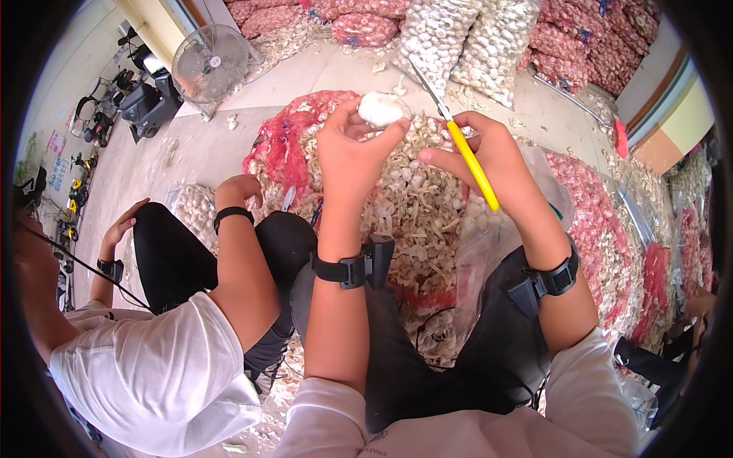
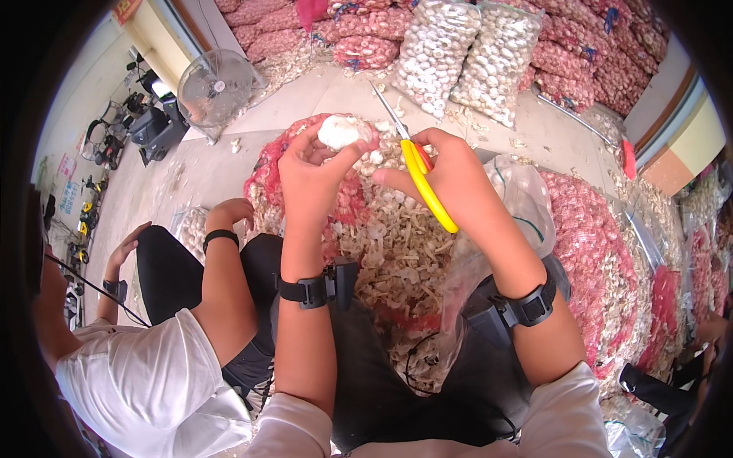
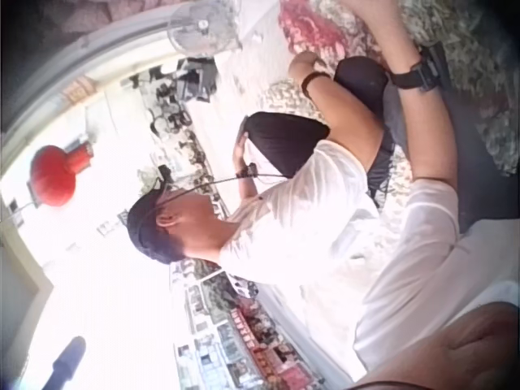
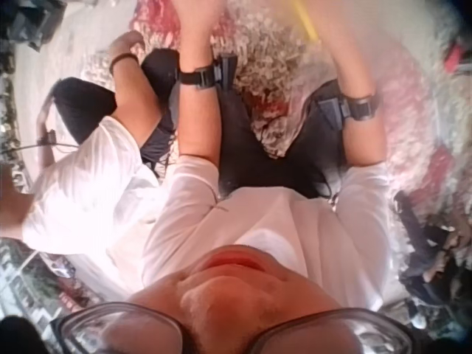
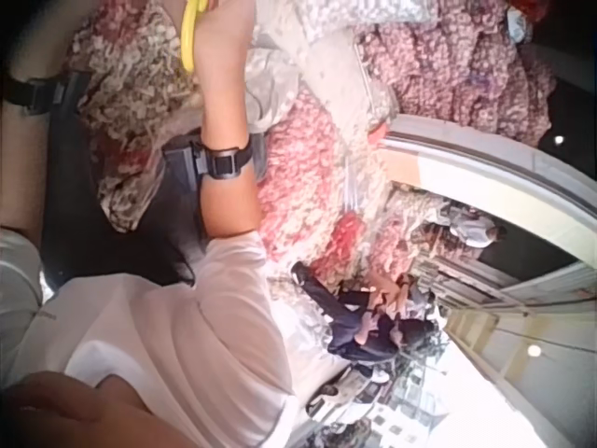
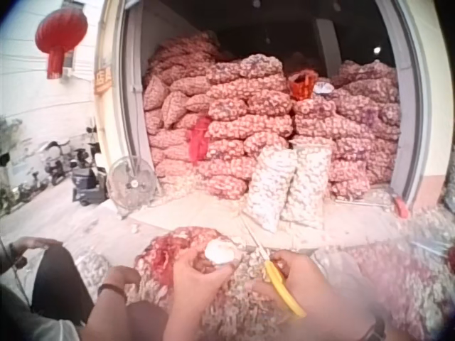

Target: The person trims the roots and stems from garlic bulbs using shears and places the trimmed garlic into a plastic bag. They also move garlic skins aside to reach more bulbs and repeat the trimming process.

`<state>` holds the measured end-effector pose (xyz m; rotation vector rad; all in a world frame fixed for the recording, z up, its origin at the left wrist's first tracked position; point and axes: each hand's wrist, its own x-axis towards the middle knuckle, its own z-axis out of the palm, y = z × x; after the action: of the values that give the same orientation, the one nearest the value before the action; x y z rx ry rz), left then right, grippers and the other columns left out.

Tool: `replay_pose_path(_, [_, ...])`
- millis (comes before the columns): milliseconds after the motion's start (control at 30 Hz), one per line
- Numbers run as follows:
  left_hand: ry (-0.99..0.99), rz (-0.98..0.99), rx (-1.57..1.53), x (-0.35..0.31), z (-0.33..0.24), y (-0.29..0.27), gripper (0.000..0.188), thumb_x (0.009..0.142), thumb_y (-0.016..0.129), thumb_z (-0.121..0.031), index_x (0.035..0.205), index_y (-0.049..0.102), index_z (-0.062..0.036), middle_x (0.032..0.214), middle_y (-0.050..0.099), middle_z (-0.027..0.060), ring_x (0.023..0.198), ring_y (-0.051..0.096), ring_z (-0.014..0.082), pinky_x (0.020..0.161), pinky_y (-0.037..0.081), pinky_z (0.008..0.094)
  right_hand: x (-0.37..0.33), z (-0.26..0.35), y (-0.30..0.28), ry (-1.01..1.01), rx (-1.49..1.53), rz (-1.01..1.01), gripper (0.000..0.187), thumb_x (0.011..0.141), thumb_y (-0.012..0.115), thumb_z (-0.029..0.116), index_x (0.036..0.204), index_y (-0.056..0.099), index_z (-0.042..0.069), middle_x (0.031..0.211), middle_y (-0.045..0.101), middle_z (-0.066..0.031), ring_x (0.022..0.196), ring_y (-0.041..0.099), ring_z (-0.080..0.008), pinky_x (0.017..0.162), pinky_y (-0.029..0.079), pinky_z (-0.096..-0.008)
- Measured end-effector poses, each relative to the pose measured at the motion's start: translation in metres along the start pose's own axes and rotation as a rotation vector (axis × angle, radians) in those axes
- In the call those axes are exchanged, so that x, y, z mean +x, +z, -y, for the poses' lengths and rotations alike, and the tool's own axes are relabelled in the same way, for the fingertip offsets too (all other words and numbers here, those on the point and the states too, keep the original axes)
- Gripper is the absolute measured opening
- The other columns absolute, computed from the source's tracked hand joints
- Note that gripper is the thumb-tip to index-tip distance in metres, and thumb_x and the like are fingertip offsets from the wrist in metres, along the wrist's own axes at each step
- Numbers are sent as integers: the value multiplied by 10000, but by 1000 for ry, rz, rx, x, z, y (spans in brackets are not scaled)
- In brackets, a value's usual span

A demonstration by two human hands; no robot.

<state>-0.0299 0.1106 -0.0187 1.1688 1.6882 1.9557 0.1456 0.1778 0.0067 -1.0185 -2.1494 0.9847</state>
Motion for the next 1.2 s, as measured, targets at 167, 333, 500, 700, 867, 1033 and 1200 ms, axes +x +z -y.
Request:
replay_pose_path(167, [-213,96,-448,-7,-8,-12,370,792,718,-101,1104,590,52,933,656,94,840,648,167,693,555,304,-3,-8,9,62,185,299,937,743,786,531,1318,357,-71,1005,614,-164,908,604,-211,782,495,-315])
replay_pose_path(333, [-415,150,-678,-12,-2,-40,289,886,568,-288,1006,583,-25,929,648,90,791,633,190,735,539,326,-16,9,16,-71,146,332,901,796,754,493,1342,285,-48,1111,534,-191,1041,535,-241,893,447,-342])
replay_pose_path(500, [-437,328,-769,-21,-5,-38,484,887,442,-367,1205,514,-10,1082,637,114,917,634,204,740,534,335,-21,16,28,-125,293,222,553,799,792,118,1212,432,41,970,570,-45,920,540,-103,798,460,-248])
replay_pose_path(700, [-431,495,-684,-25,-10,-25,536,914,409,-306,1351,438,3,1211,604,145,1049,617,232,844,519,344,-19,15,33,25,663,96,498,770,793,36,1148,470,55,926,621,-42,859,599,-87,725,497,-209])
replay_pose_path(867, [-354,456,-549,-29,-17,-6,403,974,513,-152,1346,469,-4,1161,631,131,923,659,173,757,557,315,-14,2,19,-74,547,-24,494,746,810,30,1122,491,62,866,623,-16,796,595,-63,653,494,-198])
replay_pose_path(1033, [-231,392,-444,-34,-18,14,412,931,629,-142,1286,538,48,1036,688,140,859,686,161,724,588,265,-17,-7,3,-43,579,-43,512,716,856,151,1089,532,16,793,649,-40,697,584,-61,588,466,-215])
replay_pose_path(1200, [-194,430,-429,-39,-17,23,367,946,599,-125,1266,557,51,1046,683,141,870,688,174,748,594,278,-23,-6,-7,-2,657,-34,491,725,856,162,1090,559,22,826,662,-46,727,600,-63,589,463,-209])
